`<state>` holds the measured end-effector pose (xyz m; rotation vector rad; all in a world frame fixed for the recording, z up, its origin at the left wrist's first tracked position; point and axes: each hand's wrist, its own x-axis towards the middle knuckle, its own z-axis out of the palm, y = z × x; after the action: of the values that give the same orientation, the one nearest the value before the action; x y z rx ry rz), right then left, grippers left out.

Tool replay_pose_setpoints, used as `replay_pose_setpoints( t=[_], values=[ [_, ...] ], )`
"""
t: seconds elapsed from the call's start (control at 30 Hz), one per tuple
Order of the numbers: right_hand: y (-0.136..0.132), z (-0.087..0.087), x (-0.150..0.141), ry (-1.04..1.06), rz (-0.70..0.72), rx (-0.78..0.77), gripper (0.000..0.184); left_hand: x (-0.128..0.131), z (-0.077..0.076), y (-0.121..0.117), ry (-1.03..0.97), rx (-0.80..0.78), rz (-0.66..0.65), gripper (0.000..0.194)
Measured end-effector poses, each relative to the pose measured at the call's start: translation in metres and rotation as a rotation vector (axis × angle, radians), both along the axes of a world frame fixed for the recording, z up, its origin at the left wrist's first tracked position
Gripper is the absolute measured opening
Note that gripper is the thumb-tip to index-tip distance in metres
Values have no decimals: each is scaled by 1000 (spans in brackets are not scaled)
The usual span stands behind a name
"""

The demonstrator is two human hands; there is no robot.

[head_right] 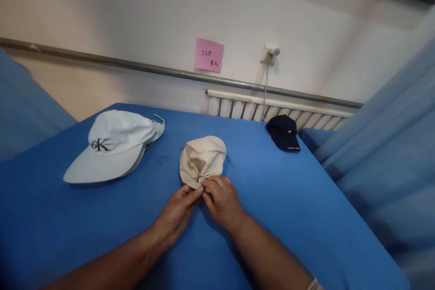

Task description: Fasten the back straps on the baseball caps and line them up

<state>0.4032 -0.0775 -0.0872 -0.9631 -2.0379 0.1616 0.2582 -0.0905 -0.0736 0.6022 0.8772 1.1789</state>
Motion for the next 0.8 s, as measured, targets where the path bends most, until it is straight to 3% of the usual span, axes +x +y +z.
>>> replay_pose_setpoints(
  t=[0.1, 0.17, 0.27, 0.37, 0.47, 0.57, 0.63, 0.8],
  values=[
    [-2, 3, 0, 64, 55, -83, 30, -3, -1, 5, -55, -59, 27, 23],
    [-2, 4, 2, 245, 51, -175, 34, -6, -1, 8, -100, -114, 32, 16],
    [0, 0, 5, 762, -139, -387, 27, -11, 2, 12, -184, -209, 8, 7],
    [0, -6, 5, 1260, -268, -737, 22, -16, 4, 18, -260, -278, -11, 5],
    [-1, -6, 1, 1449, -69, -1110, 26, -19, 4, 21, -301, -282, -37, 8],
    [0, -4, -5, 1534, 197, -1326, 27, -18, 3, 21, -296, -262, -62, 8],
    [3, -5, -7, 1599, 264, -1360, 22, -16, 3, 20, -274, -261, -66, 8],
    [9, -10, -3, 1624, 275, -1313, 17, -10, 5, 16, -239, -288, -38, 9]
  ],
)
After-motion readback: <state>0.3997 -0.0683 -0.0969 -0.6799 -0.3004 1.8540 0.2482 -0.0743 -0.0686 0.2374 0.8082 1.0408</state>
